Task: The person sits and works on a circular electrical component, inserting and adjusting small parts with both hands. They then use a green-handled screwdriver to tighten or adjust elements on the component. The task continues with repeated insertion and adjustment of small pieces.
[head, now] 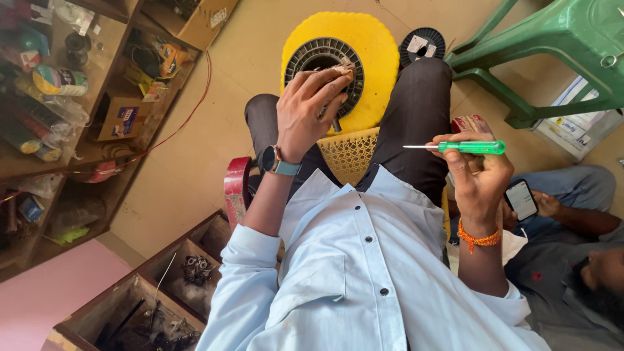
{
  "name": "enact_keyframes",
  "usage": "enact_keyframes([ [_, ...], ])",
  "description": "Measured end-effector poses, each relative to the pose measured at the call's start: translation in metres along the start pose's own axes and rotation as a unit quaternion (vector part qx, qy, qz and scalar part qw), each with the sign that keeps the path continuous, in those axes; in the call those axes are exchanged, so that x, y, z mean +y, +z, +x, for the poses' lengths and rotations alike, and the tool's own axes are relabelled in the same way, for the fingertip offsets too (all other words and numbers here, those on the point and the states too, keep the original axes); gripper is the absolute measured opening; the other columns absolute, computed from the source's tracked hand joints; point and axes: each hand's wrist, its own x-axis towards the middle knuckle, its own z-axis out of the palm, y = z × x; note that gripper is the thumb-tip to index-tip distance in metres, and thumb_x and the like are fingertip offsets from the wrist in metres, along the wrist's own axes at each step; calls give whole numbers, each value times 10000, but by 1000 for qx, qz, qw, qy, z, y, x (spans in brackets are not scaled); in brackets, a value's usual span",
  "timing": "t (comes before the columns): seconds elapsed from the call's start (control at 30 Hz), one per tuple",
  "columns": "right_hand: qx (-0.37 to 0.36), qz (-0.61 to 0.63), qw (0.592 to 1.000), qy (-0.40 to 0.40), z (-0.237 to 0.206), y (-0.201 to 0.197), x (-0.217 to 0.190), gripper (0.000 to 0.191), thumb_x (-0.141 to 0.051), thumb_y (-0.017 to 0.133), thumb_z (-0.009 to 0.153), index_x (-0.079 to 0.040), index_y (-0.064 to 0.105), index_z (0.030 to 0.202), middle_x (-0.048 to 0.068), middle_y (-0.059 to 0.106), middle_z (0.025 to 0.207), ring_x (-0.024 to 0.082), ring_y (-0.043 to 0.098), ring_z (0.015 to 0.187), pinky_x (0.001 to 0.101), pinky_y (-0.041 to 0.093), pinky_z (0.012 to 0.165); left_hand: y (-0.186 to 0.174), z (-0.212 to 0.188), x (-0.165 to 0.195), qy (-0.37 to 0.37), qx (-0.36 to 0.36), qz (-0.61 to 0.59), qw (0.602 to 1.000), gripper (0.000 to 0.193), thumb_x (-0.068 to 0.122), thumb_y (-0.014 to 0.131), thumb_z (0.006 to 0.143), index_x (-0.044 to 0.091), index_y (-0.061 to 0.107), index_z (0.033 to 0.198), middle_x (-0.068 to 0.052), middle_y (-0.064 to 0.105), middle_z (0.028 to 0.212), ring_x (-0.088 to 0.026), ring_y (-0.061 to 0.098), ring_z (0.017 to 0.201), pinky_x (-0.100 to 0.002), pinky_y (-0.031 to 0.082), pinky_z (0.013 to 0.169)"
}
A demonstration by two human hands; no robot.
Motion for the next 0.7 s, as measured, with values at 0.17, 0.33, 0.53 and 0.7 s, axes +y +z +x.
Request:
enact_keyframes([
  [0.17, 13, -2, 1000, -7, -2, -3, 2, 246, -77, 658, 1090, 87, 551, 1239, 233, 688, 1186, 252, 717, 1057, 420, 613, 1010, 11, -7, -7, -17, 40, 6, 999, 249, 204, 786, 947, 191, 744, 1192, 36, 732, 1222, -191, 685, 1067, -341, 562, 901],
  [0.33, -2, -19, 1000, 2, -11, -4, 4, 219, -65, 644, 1102, 84, 551, 1235, 228, 680, 1198, 256, 715, 1075, 426, 622, 1039, 26, -5, -16, -60, 50, 19, 997, 331, 266, 838, 934, 275, 716, 1240, 107, 761, 1196, -95, 711, 1008, -272, 581, 860],
  [0.53, -17, -19, 1000, 2, -25, 6, 16, 212, -55, 642, 1068, 76, 552, 1208, 227, 680, 1206, 262, 718, 1102, 397, 622, 1004, 0, -11, -32, 21, 16, -90, 996, 1124, 409, 969, 627, 160, 384, 1553, -94, 534, 1466, -306, 507, 1298, -431, 476, 1113],
  [0.7, -13, -57, 997, 52, -38, 7, 29, 197, -39, 648, 1032, 81, 587, 1176, 210, 679, 1241, 250, 723, 1059, 354, 602, 952, -16, -26, -49, -13, -13, -122, 992, 983, 231, 974, 780, 166, 406, 1579, -48, 531, 1531, -304, 493, 1387, -405, 468, 1189],
])
